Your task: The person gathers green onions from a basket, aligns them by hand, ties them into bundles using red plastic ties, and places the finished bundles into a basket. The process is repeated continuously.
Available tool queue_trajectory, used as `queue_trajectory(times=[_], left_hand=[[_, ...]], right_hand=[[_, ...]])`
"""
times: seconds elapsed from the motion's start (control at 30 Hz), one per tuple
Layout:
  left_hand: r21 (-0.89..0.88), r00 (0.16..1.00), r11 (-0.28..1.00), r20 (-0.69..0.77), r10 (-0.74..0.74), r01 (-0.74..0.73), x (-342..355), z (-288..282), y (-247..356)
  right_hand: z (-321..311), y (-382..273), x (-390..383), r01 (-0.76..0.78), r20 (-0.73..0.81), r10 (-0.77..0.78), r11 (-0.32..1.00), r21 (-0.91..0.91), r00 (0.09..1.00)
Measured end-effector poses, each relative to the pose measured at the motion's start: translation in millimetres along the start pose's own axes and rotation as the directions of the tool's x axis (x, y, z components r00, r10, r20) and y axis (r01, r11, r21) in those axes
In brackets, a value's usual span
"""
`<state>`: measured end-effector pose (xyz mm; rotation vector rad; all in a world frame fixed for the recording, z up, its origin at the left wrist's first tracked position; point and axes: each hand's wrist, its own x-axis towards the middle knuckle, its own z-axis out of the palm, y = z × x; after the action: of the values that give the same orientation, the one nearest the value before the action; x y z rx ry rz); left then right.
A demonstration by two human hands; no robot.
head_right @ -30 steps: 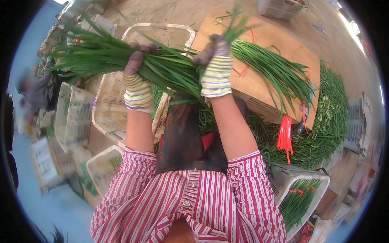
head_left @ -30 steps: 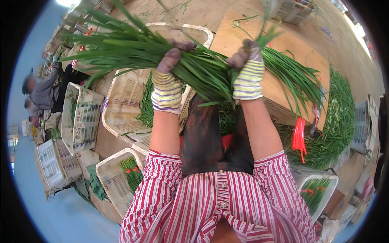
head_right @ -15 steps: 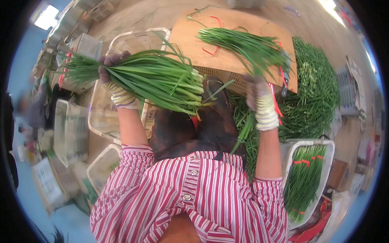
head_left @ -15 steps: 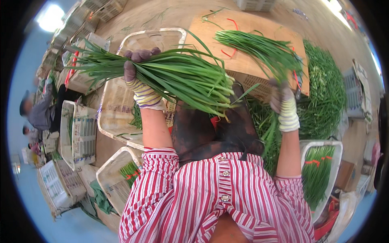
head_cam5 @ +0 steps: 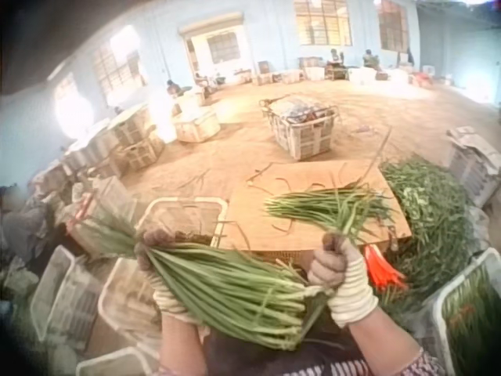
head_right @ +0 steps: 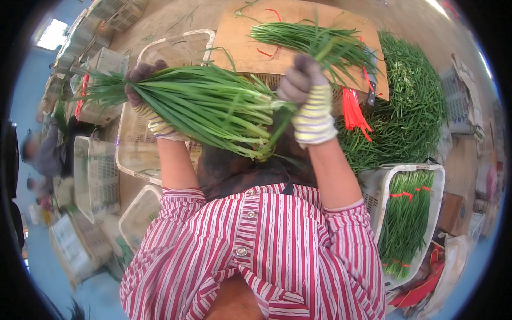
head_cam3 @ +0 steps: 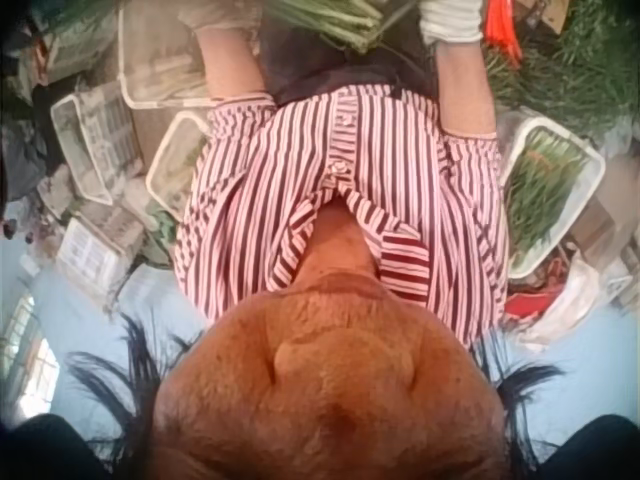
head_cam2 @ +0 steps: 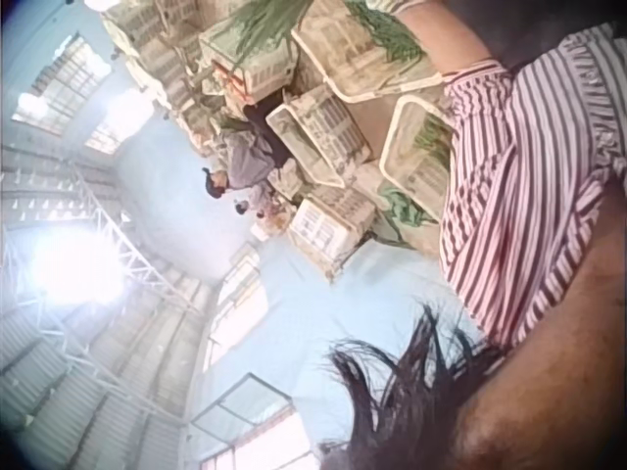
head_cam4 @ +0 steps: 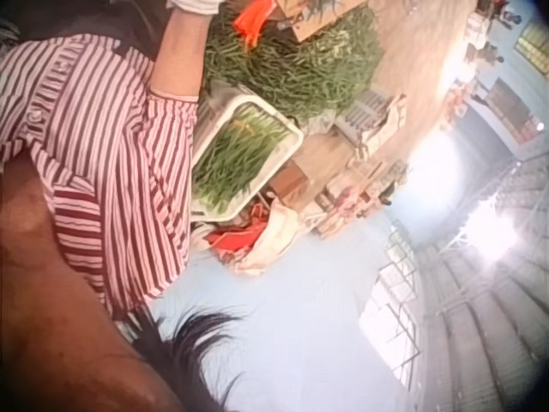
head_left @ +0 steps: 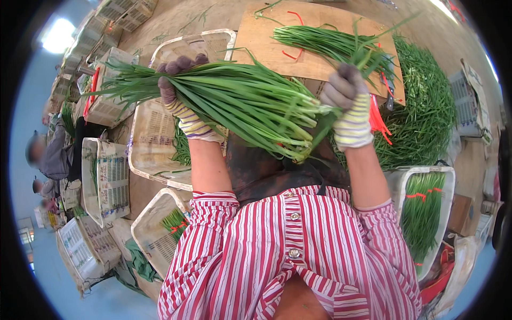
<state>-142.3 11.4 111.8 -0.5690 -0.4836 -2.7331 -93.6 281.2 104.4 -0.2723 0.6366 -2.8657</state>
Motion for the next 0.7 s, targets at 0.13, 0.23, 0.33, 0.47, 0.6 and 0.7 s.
queue_trajectory(times=[0.13, 0.23, 0.33, 0.47, 0.6, 0.7], left_hand=[[-0.023, 1.000, 0.999, -0.008, 0.025, -0.025, 11.1, -25.4, 25.3], [-0.306, 0.986, 0.944, 0.144, -0.079, 0.120, 14.4, -21.3, 25.6], [-0.332, 0.974, 0.925, 0.187, -0.128, 0.185, 10.9, -13.9, 17.9], [-0.353, 0.957, 0.896, 0.208, -0.205, 0.268, 1.6, 2.3, 3.0], [-0.283, 0.941, 0.908, 0.228, -0.250, 0.310, -1.0, 13.9, -3.2], [-0.238, 0.957, 0.936, 0.198, -0.214, 0.259, -0.6, 6.8, -4.4]], right_hand=[[-51.0, -39.7, -76.4, -0.092, -0.284, -0.014, 0.929, -0.359, 0.959], [-83.6, -64.4, -127.1, -0.587, -0.599, 0.076, -0.133, -0.798, 0.797], [-44.2, -51.4, -111.4, -0.257, -0.530, 0.253, -0.659, -0.707, 0.809], [25.1, -12.1, -51.2, -0.094, -0.085, 0.069, 0.156, -0.983, 0.994], [34.2, 33.6, -8.1, 0.122, 0.113, -0.051, 0.247, -0.961, 0.992], [41.6, 43.2, -7.1, 0.246, 0.242, -0.285, -0.022, -0.969, 0.927]])
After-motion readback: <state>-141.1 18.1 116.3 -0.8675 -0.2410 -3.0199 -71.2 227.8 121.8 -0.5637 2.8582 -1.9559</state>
